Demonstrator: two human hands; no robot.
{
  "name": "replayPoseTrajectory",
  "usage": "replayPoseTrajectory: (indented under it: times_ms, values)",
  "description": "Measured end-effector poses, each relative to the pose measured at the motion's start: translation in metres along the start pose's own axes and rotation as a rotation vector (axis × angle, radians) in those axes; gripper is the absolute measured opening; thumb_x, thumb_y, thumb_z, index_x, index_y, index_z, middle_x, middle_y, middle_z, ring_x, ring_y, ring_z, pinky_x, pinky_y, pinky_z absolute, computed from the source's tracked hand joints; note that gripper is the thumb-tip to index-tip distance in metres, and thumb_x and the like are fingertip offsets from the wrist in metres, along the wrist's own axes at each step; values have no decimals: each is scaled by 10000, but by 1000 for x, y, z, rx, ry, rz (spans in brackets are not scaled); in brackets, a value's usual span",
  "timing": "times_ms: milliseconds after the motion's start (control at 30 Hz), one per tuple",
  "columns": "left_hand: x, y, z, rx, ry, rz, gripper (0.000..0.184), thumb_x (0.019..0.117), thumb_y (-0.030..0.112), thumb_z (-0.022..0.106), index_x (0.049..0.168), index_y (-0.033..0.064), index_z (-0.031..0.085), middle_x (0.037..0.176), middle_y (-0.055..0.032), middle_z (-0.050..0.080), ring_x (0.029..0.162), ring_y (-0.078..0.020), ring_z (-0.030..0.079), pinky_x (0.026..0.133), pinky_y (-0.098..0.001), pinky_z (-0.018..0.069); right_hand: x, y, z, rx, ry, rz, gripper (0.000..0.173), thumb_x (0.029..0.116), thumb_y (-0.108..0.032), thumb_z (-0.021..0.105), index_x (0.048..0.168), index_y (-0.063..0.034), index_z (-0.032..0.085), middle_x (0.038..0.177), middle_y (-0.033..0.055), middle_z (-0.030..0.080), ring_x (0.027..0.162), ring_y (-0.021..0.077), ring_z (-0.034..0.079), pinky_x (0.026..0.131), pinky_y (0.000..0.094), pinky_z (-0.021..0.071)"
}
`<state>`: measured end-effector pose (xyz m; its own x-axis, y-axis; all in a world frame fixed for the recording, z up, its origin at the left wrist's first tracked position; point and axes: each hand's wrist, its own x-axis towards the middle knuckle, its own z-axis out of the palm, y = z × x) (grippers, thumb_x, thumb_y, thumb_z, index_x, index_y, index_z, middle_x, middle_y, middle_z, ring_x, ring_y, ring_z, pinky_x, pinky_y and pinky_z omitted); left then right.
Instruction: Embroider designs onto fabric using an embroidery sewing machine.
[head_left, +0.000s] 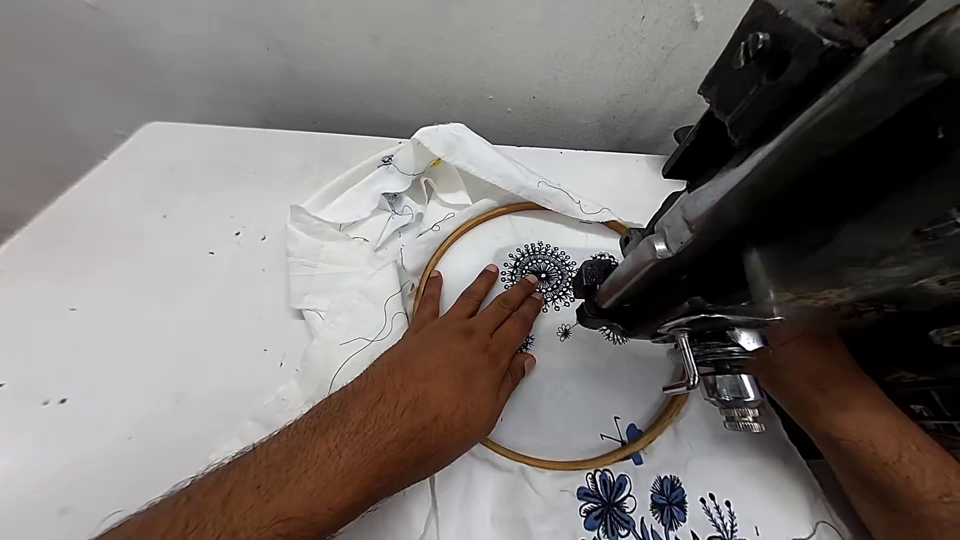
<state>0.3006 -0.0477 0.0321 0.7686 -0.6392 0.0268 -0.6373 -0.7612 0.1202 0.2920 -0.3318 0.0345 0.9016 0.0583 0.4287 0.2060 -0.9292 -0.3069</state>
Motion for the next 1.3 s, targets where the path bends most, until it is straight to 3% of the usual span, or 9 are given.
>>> replayPoseTrajectory:
  times_ms: [233, 333, 500, 633, 700, 867, 1067, 1233, 1300]
  values:
    - [-2, 0, -5, 15, -42, -15, 586, 1086, 447, 265, 1583, 176, 416, 1666, 33, 343, 1547, -292, 291, 1138, -757, 244, -6, 1, 1, 128, -43, 127, 259, 902, -244, 646, 1061, -40, 668, 964, 85, 653, 930, 87, 623, 808, 271, 490]
    - [-2, -1, -5, 15, -34, -15, 588, 1085, 444, 267, 1583, 171, 415, 1665, 27, 345, 1547, -296, 292, 1137, -760, 240, -7, 4, 5, 114, -16, 91, 276, 902, -249, 639, 1047, -17, 672, 955, 113, 660, 933, 113, 631, 806, 297, 491]
    - [-1, -1, -1, 15, -5, -13, 587, 1084, 447, 265, 1583, 179, 416, 1661, 32, 352, 1547, -289, 293, 1137, -756, 246, -7, 7, 5, 141, -18, 84, 289, 918, -294, 644, 1079, -56, 671, 986, 61, 657, 958, 30, 612, 838, 212, 478]
    - [1, -1, 1, 11, 17, 5, 581, 1085, 434, 271, 1577, 168, 424, 1652, 20, 368, 1545, -284, 298, 1143, -750, 242, -3, 3, 3, 48, 2, 15, 251, 946, -235, 615, 1051, -16, 679, 975, 142, 668, 957, 160, 644, 828, 328, 499]
    - [1, -1, 2, 1, 21, 4, 582, 1085, 439, 270, 1575, 168, 430, 1652, 21, 369, 1544, -284, 302, 1142, -755, 240, -4, 6, 5, 57, 8, 5, 266, 949, -249, 613, 1064, -18, 679, 990, 147, 670, 975, 173, 646, 837, 345, 501]
    - [0, -3, -1, 6, -12, -15, 591, 1082, 450, 264, 1583, 176, 417, 1661, 30, 351, 1547, -289, 291, 1134, -759, 246, -6, 3, 5, 204, -14, 121, 222, 902, -244, 649, 1013, -53, 655, 898, 22, 625, 857, -28, 587, 758, 149, 456]
    - [0, -4, -1, -1, 7, -16, 583, 1084, 439, 269, 1578, 170, 424, 1657, 21, 361, 1542, -291, 305, 1133, -761, 245, -6, 11, 10, 255, -16, 74, 240, 924, -282, 649, 1044, -75, 664, 931, -8, 636, 897, -66, 581, 799, 116, 457]
    - [2, -4, 2, 5, 28, -3, 581, 1082, 433, 269, 1572, 167, 434, 1648, 18, 376, 1539, -295, 311, 1136, -758, 242, -3, 7, 9, 83, 9, 8, 286, 945, -276, 614, 1036, -13, 683, 963, 145, 676, 946, 163, 648, 820, 336, 502]
    - [2, -3, 3, 3, 36, 0, 581, 1085, 438, 259, 1569, 171, 438, 1650, 22, 373, 1541, -291, 306, 1135, -760, 242, -1, 5, 6, 21, 10, -17, 276, 960, -260, 601, 1025, -3, 676, 951, 160, 671, 932, 195, 653, 806, 358, 506]
